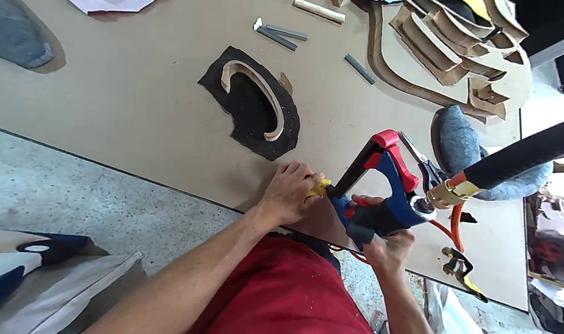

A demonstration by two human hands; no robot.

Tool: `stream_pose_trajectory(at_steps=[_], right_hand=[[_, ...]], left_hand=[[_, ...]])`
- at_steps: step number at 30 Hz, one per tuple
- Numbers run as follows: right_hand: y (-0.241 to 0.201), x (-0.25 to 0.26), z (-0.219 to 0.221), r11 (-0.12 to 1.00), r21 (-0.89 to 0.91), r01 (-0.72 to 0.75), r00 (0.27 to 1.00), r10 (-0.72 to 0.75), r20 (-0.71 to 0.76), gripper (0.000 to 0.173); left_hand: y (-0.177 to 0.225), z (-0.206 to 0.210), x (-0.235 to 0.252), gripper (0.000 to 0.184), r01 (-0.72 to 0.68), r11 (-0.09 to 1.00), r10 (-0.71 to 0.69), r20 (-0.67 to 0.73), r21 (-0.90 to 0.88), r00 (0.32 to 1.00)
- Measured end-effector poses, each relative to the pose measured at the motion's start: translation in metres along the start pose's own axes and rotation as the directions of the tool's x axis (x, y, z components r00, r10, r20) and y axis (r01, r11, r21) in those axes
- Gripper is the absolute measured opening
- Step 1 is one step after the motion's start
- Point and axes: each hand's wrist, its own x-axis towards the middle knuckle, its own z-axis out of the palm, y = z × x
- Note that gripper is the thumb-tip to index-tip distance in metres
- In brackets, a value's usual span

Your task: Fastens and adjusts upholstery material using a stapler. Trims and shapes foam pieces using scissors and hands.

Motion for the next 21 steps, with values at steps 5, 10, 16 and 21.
stream_pose_trajectory(at_steps=[5, 10, 16, 21], right_hand=[[0.001, 0.001, 0.004, 1.0, 0.01, 0.012, 1.0, -0.012, 0.0, 0.041], [0.0, 0.002, 0.006, 1.0, 0.023, 0.021, 1.0, -0.021, 0.017, 0.038], [0.003, 0.005, 0.009, 0.997, 0.012, 0.076, 0.996, -0.077, 0.045, 0.041], [0.003, 0.007, 0.01, 0.996, -0.008, 0.085, 0.993, -0.084, 0.085, 0.043]], left_hand=[[-0.007, 0.003, 0.002, 0.045, -0.03, 1.0, 0.03, 0.0, 0.0, 1.0], [-0.009, 0.003, 0.005, 0.043, -0.038, 0.997, 0.038, -0.005, -0.061, 0.999], [-0.009, 0.002, 0.008, 0.04, -0.044, 0.993, 0.044, -0.001, -0.114, 0.999], [-0.011, 0.001, 0.009, 0.037, -0.059, 0.987, 0.059, -0.007, -0.15, 0.998]])
